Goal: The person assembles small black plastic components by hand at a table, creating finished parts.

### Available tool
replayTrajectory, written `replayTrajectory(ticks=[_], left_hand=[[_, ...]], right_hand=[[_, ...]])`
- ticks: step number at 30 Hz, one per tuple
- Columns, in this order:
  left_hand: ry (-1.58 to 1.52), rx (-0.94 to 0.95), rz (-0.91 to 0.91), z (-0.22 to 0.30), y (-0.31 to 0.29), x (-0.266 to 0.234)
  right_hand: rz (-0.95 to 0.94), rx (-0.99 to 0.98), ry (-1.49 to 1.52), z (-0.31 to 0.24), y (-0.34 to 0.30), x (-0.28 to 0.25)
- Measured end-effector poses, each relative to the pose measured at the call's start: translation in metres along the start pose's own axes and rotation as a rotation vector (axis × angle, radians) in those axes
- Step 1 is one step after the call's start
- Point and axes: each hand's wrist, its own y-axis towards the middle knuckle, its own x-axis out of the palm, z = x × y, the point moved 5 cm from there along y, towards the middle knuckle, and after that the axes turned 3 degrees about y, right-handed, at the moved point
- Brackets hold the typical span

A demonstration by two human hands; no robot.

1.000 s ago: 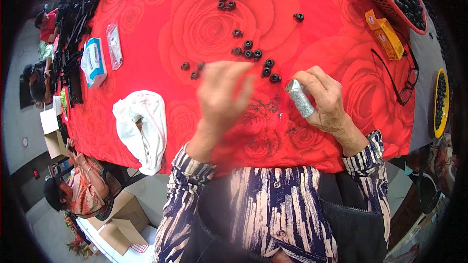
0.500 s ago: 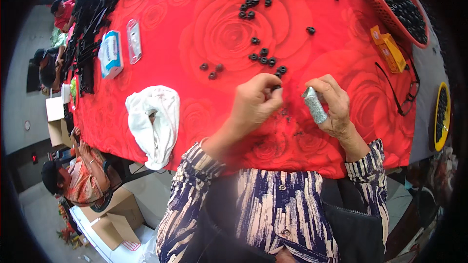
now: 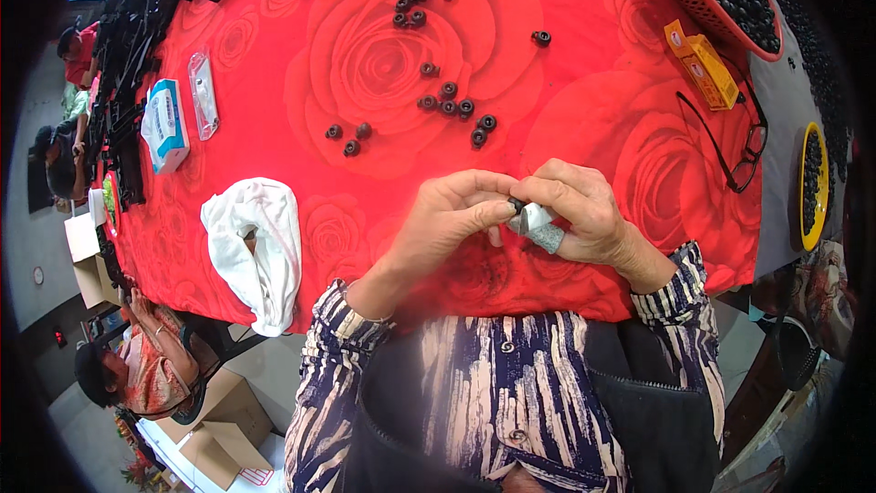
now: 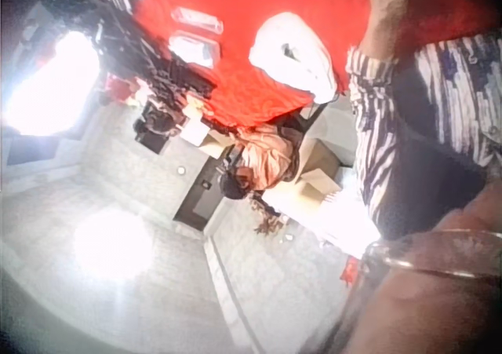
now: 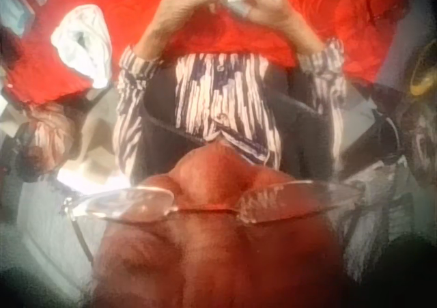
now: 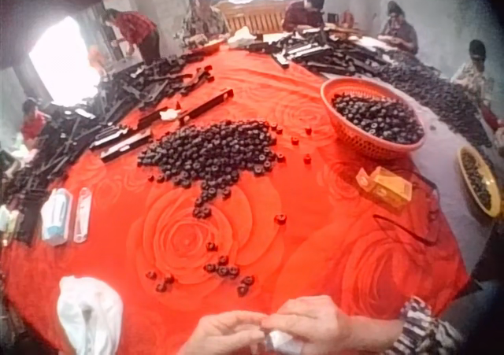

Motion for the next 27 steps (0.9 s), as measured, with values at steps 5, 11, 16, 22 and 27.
replayTrajectory(ticks=[5, 11, 16, 22, 27], left_hand=[[-0.023, -0.067, -0.123, -0.003, -0.002, -0.002], [-0.159, -0.13, -0.207, -0.011, -0.007, 0.002], [-0.168, -0.101, -0.086, -0.013, -0.006, -0.002], [-0.08, -0.092, -0.203, -0.008, -0.008, -0.001], [-0.07, -0.026, -0.09, -0.009, -0.005, 0.003]], right_hand=[[-0.011, -0.069, 0.034, -0.004, 0.0, 0.0], [0.002, -0.102, 0.089, -0.009, 0.002, 0.002], [0.07, -0.159, -0.051, -0.012, -0.003, 0.004], [0.049, -0.191, -0.06, -0.016, -0.003, 0.002], [0.085, -0.287, -0.221, -0.016, -0.006, 0.003]])
